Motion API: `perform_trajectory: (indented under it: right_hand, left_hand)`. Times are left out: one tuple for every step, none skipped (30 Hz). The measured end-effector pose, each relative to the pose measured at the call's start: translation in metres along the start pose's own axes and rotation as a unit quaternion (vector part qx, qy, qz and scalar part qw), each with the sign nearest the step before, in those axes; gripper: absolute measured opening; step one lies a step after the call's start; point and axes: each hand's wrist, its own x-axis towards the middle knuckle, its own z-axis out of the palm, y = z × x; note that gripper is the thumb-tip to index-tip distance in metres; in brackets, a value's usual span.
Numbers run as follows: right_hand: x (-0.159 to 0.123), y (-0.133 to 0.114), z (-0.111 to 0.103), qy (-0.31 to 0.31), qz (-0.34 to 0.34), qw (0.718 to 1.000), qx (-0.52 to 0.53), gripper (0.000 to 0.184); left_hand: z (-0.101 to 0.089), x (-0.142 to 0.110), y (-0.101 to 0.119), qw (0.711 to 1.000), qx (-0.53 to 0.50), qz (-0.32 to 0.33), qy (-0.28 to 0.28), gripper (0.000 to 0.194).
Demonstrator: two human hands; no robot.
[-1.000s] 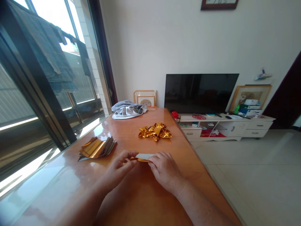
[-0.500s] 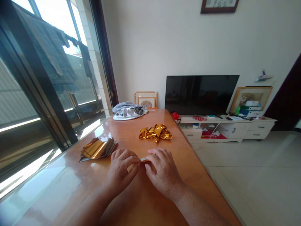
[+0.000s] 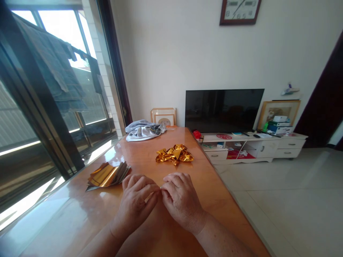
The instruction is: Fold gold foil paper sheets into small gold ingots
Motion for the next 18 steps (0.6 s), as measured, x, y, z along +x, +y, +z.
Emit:
perform_trajectory:
  right_hand:
    - [0.000, 0.001, -0.001, 0.000, 0.000, 1.000, -0.001, 0.013]
    - [0.001, 0.002, -0.002, -0.001, -0.001, 1.000, -0.002, 0.014]
    - [0.001, 0.003, -0.003, -0.004, -0.001, 1.000, -0.004, 0.014]
    - [0.002, 0.004, -0.004, -0.005, -0.001, 1.000, -0.007, 0.014]
    - [0.002, 0.006, -0.006, -0.007, -0.001, 1.000, -0.009, 0.014]
    - [0.003, 0.007, -0.007, -0.007, -0.001, 1.000, -0.011, 0.015]
    - [0.003, 0.009, -0.008, -0.005, -0.001, 1.000, -0.012, 0.015]
    - [0.004, 0.010, -0.010, -0.003, -0.001, 1.000, -0.013, 0.016]
    - [0.004, 0.011, -0.011, 0.000, 0.000, 1.000, -0.014, 0.016]
    - [0.004, 0.012, -0.012, 0.002, -0.001, 1.000, -0.014, 0.016]
    - [0.004, 0.013, -0.013, 0.004, 0.000, 1.000, -0.014, 0.016]
    - [0.005, 0.014, -0.013, 0.004, 0.001, 1.000, -0.015, 0.015]
    - [0.004, 0.016, -0.014, 0.003, 0.002, 1.000, -0.015, 0.015]
    - [0.004, 0.018, -0.014, 0.001, 0.004, 1.000, -0.017, 0.015]
    - [0.004, 0.020, -0.014, -0.001, 0.005, 1.000, -0.018, 0.015]
    - [0.004, 0.022, -0.015, -0.004, 0.006, 1.000, -0.021, 0.016]
    - [0.004, 0.025, -0.015, -0.004, 0.010, 1.000, -0.024, 0.016]
    - [0.004, 0.029, -0.016, -0.001, 0.015, 1.000, -0.028, 0.016]
  left_hand:
    - [0.000, 0.000, 0.000, 1.000, 0.001, -0.001, 0.002, 0.017]
    - [-0.001, 0.000, 0.000, 1.000, 0.003, -0.002, 0.004, 0.017]
    - [-0.002, 0.000, 0.000, 1.000, 0.004, -0.003, 0.008, 0.017]
    - [-0.003, 0.000, 0.000, 1.000, 0.006, -0.005, 0.012, 0.018]
    - [-0.004, 0.000, -0.001, 1.000, 0.007, -0.006, 0.017, 0.017]
    - [-0.005, 0.001, -0.001, 1.000, 0.008, -0.008, 0.022, 0.017]
    - [-0.006, 0.001, -0.002, 1.000, 0.010, -0.010, 0.028, 0.017]
    - [-0.007, 0.001, -0.003, 0.999, 0.011, -0.012, 0.033, 0.016]
    - [-0.008, 0.001, -0.004, 0.999, 0.013, -0.014, 0.039, 0.016]
    - [-0.009, 0.001, -0.005, 0.999, 0.016, -0.015, 0.043, 0.016]
    - [-0.010, 0.001, -0.005, 0.999, 0.018, -0.016, 0.046, 0.015]
    - [-0.010, 0.000, -0.006, 0.999, 0.020, -0.017, 0.047, 0.015]
    - [-0.011, 0.000, -0.006, 0.999, 0.021, -0.018, 0.047, 0.015]
    - [-0.011, 0.000, -0.007, 0.999, 0.022, -0.019, 0.046, 0.015]
    - [-0.011, 0.000, -0.007, 0.999, 0.021, -0.020, 0.044, 0.015]
    - [-0.012, 0.000, -0.007, 0.999, 0.020, -0.021, 0.045, 0.015]
    - [-0.012, 0.000, -0.008, 0.998, 0.018, -0.025, 0.049, 0.016]
    - [-0.013, 0.000, -0.008, 0.998, 0.017, -0.031, 0.056, 0.016]
